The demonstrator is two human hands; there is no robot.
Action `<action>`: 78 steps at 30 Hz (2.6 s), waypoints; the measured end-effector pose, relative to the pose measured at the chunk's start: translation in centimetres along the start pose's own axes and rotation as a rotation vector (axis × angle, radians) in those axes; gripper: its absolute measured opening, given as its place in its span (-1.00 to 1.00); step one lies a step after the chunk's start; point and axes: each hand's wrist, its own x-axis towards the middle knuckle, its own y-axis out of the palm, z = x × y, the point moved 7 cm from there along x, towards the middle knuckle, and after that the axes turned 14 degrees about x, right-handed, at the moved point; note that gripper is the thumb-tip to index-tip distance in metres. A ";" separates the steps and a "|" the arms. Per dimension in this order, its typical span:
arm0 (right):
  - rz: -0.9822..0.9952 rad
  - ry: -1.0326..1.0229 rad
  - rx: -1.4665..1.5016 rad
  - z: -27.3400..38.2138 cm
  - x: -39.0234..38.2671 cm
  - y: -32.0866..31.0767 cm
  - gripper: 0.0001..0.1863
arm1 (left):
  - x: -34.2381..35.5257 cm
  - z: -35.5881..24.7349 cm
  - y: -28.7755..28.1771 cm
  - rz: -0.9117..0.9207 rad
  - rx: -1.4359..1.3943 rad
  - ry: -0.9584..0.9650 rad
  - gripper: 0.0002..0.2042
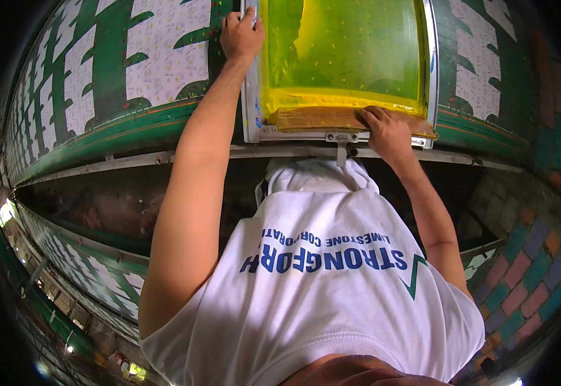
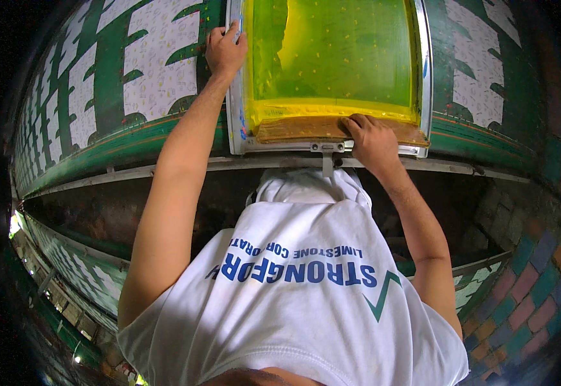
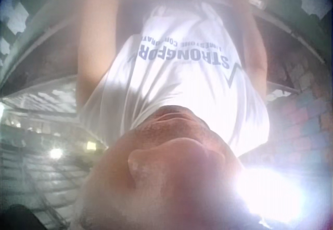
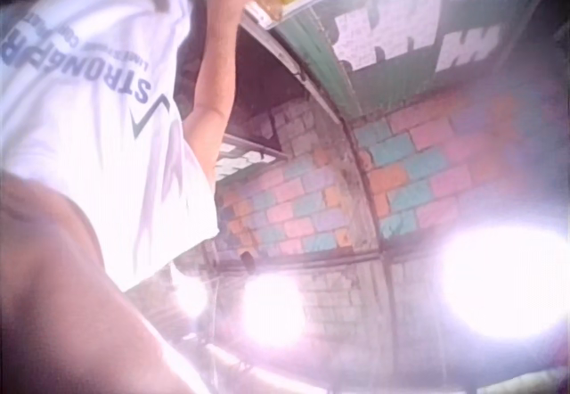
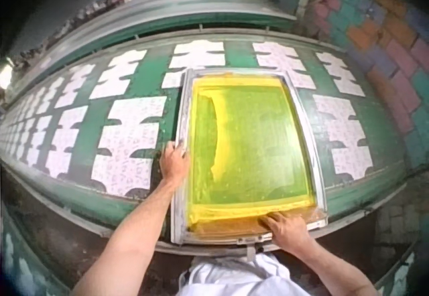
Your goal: The person repeatedly uses a squeegee to pull a viscous green substance across a screen printing frame, then lifts and carries the frame to a nearby table. The task involves consistent back-and-forth strokes and handling of the frame and squeegee.
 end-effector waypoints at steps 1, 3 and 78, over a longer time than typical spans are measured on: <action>-0.027 0.005 0.001 0.1 -0.2 0.3 -0.53 | 0.0 0.0 0.0 0.004 -0.004 -0.002 -0.63; -0.134 -0.044 -0.065 0.8 -0.2 0.5 -0.55 | 0.1 0.0 0.0 -0.012 -0.027 -0.016 -0.64; 0.049 0.073 -0.010 -0.1 3.9 -0.7 -0.66 | 0.4 0.2 0.9 0.073 0.040 -0.032 -0.60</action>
